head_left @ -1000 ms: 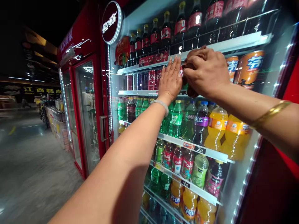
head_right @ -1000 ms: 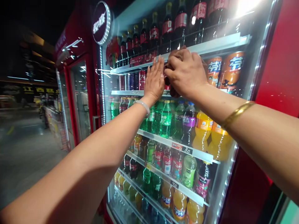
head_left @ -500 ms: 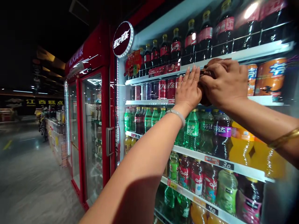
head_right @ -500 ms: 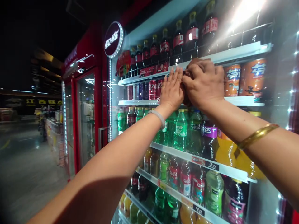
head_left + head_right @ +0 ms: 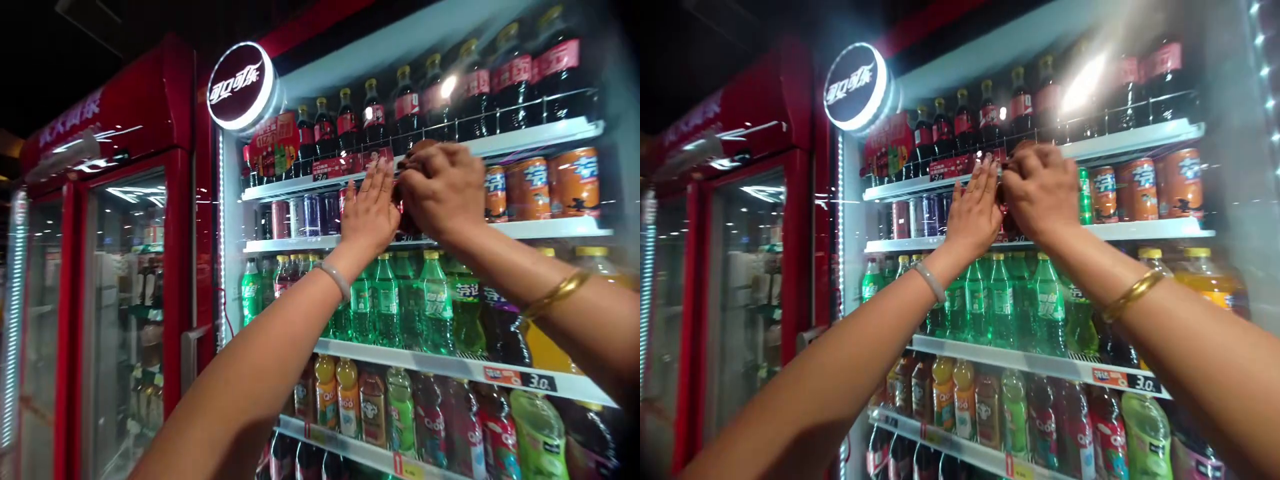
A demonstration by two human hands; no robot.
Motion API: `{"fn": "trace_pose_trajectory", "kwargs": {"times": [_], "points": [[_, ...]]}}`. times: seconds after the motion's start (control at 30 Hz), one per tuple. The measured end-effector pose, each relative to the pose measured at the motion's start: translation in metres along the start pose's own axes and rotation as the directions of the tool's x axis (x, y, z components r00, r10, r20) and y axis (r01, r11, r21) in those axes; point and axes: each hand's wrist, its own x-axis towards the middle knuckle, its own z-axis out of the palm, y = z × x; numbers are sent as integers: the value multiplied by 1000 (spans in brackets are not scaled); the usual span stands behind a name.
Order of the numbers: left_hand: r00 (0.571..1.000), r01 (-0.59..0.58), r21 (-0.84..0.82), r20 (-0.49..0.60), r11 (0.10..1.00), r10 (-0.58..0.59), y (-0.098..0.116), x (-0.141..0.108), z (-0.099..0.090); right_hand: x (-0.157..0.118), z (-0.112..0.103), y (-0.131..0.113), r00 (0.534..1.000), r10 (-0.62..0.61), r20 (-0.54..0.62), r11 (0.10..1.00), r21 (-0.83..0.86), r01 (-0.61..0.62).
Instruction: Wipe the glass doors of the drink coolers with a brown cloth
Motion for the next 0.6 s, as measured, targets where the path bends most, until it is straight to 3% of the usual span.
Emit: {"fn": "trace_pose_trajectory", "kwargs": {"times": [0.1,0.2,0.33,0.43,0.5,0.6], "points": [[1000,18,-20,-5,1000,-18,-17,-10,-2,-19,4,-15,987,-161,-3,987,-4,161],[998,-57,-31,-10,998,57,-39,-22,-4,-27,-2,-4,970,-238,45,971,12,238],[999,-51,-74,-14,996,51,-68,-27,-8,7,3,-6,997,-52,51,995,-86,56],[999,-18,-84,-30,996,16,-87,-26,-10,42,21,-42,996,91,6,986,-142,-89],[999,-26,-81,-42,996,23,-95,-28,-10,52,33,-74,997,74,-4,988,-136,-74],[997,-34,-91,-67,995,28,-102,-32,-8,35,40,-108,1000,0,-2,992,-126,0]]}}
